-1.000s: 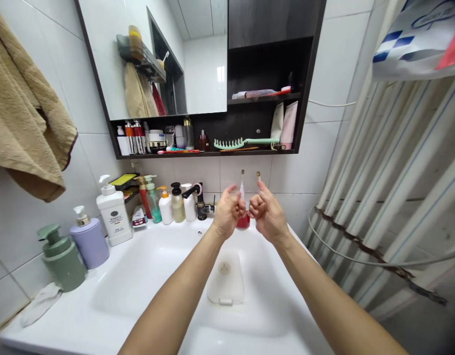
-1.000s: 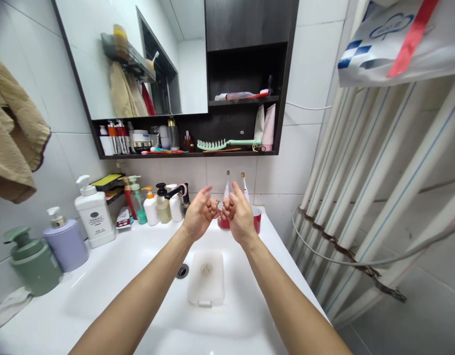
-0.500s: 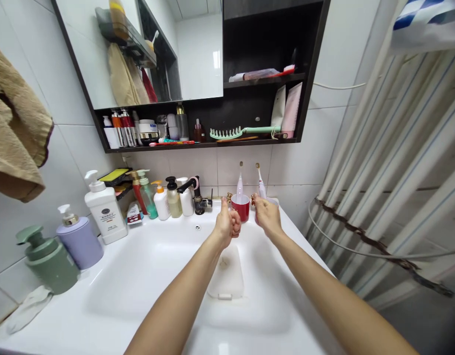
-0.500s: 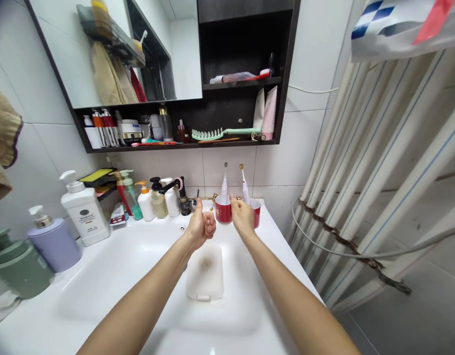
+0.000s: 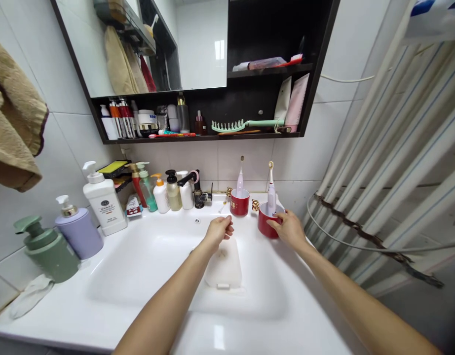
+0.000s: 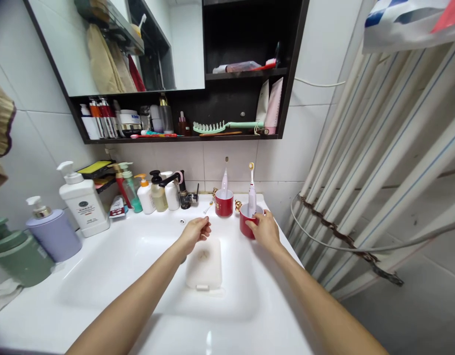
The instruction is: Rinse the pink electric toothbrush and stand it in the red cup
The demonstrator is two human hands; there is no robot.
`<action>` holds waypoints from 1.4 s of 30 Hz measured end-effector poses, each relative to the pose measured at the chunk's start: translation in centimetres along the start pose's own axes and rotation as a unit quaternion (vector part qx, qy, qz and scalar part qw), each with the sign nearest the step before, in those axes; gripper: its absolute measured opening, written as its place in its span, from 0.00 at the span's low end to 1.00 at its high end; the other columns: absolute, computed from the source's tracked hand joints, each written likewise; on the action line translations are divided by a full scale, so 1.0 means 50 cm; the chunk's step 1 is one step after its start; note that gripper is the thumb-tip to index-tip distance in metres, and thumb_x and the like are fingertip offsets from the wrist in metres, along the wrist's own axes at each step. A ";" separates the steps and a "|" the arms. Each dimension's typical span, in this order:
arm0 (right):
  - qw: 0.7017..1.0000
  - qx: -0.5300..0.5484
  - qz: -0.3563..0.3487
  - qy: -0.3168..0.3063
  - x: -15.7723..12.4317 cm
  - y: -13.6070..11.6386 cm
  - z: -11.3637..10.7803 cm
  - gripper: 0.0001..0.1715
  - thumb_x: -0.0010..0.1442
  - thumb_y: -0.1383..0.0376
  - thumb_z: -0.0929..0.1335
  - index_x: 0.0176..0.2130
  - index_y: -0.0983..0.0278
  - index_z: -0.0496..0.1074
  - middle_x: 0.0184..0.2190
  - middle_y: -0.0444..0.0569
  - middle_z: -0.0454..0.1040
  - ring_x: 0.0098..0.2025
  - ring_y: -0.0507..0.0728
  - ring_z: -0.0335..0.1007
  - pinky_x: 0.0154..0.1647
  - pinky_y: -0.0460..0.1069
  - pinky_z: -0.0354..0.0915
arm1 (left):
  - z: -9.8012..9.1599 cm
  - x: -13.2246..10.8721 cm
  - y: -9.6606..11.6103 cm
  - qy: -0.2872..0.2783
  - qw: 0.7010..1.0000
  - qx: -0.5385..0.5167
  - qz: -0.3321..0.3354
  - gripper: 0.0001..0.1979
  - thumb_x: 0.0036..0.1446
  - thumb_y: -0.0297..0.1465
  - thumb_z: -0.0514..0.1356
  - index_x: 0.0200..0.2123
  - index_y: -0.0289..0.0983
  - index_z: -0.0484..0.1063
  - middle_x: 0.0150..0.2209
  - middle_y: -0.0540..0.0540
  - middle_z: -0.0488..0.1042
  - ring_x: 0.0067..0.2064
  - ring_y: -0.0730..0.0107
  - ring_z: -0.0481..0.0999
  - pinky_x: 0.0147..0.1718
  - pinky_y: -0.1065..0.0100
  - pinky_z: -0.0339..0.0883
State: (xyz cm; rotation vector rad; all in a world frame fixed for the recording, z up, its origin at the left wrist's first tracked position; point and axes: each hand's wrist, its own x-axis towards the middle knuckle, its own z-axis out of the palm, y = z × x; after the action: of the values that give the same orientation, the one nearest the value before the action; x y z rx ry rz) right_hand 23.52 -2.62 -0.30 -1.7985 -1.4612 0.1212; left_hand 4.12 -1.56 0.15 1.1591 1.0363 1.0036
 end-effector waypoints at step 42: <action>0.781 0.458 0.121 -0.408 -0.206 -0.148 0.105 0.11 0.50 0.59 0.56 0.28 0.64 0.56 0.20 0.40 0.58 0.16 0.44 0.54 0.17 0.43 0.55 | -0.059 -0.015 -0.028 0.030 0.966 -0.255 0.041 0.11 0.40 0.33 0.55 0.27 0.31 0.63 0.21 0.48 0.68 0.23 0.77 0.67 0.24 0.75 0.60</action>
State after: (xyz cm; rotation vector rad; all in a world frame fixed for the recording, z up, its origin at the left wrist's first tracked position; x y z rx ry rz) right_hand 11.59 -8.69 -3.29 -1.0708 -1.2828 1.6205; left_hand 1.20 -1.83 -1.43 0.7540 0.7172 1.2852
